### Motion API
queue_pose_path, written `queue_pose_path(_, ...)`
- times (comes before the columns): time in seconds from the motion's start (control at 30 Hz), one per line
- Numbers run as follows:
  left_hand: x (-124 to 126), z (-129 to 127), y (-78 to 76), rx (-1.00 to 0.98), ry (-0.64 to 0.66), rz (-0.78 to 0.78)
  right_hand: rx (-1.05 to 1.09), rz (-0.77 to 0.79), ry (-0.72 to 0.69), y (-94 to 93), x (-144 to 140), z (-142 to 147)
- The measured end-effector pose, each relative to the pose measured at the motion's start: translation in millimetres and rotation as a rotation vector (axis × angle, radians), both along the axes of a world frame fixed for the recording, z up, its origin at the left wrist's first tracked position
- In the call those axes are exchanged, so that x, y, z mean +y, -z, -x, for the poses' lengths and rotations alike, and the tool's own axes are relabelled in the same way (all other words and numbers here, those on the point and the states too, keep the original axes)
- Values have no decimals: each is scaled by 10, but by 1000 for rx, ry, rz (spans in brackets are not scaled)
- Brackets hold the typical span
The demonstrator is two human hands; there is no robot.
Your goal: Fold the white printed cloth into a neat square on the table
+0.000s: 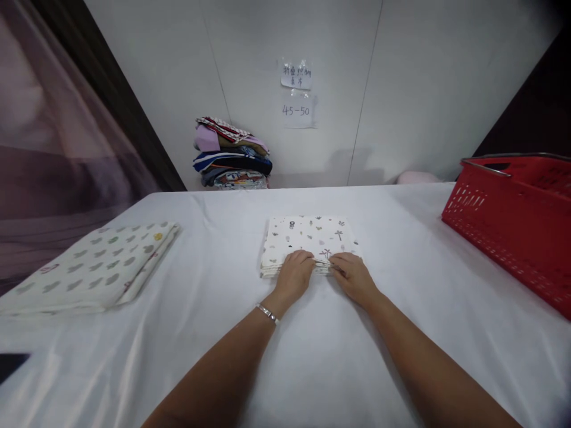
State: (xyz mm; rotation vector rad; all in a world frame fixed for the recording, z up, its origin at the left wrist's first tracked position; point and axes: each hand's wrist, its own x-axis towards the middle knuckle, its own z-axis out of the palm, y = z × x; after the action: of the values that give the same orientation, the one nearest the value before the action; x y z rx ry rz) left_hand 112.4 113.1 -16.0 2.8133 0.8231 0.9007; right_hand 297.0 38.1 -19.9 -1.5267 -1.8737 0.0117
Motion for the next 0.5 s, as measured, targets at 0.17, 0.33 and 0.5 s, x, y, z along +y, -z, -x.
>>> queue_pose_path(0.17,-6,-1,-10,7,-12,9,12,-18,30,39,23,-12)
queue_pose_path(0.33,-17,-8,-23,0,-28,47,-14,-16,35,48,21,-13)
queue_pose_path(0.5,-17,-13,-21,-14,-27,78,-95,-26,53,46,19,-47)
